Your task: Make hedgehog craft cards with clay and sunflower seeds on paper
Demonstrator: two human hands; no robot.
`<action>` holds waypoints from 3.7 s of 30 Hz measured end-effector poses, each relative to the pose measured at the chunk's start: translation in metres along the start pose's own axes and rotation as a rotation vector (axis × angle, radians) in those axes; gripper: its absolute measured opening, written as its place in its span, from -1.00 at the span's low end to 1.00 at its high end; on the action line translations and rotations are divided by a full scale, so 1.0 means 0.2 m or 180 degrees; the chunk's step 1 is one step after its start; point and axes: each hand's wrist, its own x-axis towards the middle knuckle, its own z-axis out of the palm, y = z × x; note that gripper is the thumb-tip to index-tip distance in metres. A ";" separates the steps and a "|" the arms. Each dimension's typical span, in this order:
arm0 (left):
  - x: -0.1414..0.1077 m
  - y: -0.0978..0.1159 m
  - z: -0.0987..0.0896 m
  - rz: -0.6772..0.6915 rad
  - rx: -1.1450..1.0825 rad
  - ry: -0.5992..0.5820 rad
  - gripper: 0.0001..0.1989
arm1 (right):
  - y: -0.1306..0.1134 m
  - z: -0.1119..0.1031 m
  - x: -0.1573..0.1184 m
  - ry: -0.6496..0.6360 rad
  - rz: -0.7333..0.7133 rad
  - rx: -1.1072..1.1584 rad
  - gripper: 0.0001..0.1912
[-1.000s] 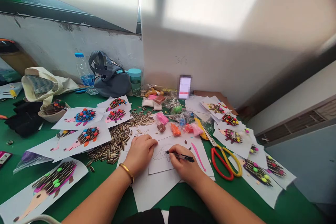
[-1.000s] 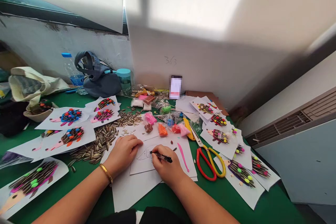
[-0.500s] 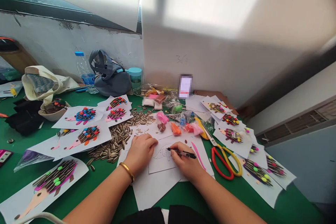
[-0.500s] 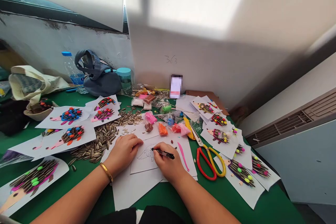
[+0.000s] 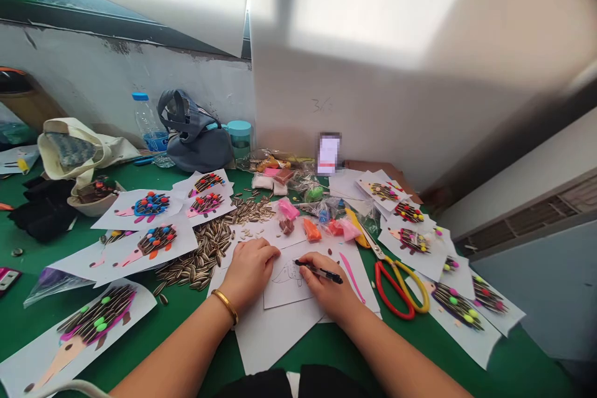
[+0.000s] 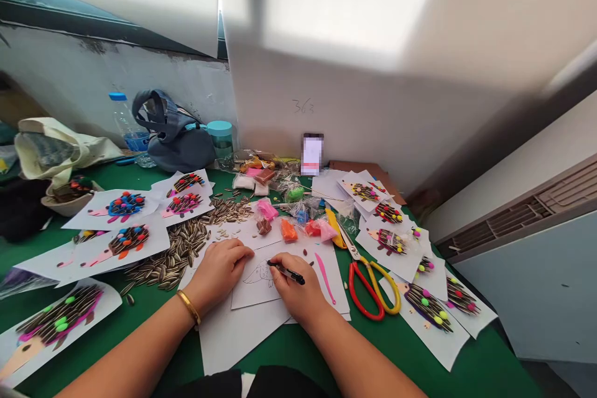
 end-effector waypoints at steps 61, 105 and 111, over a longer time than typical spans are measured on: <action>0.00 0.01 -0.03 -0.0104 -0.0075 -0.0096 -0.74 | -0.01 -0.03 0.01 0.0246 0.0126 0.0170 -0.88; 0.01 -0.01 -0.01 -0.0057 -0.0150 -0.0051 -0.77 | 0.00 -0.03 0.02 0.0129 0.0211 0.0309 -0.86; 0.01 -0.01 -0.01 -0.0059 -0.0156 -0.0066 -0.77 | 0.00 -0.03 0.02 0.0126 0.0243 0.0306 -0.86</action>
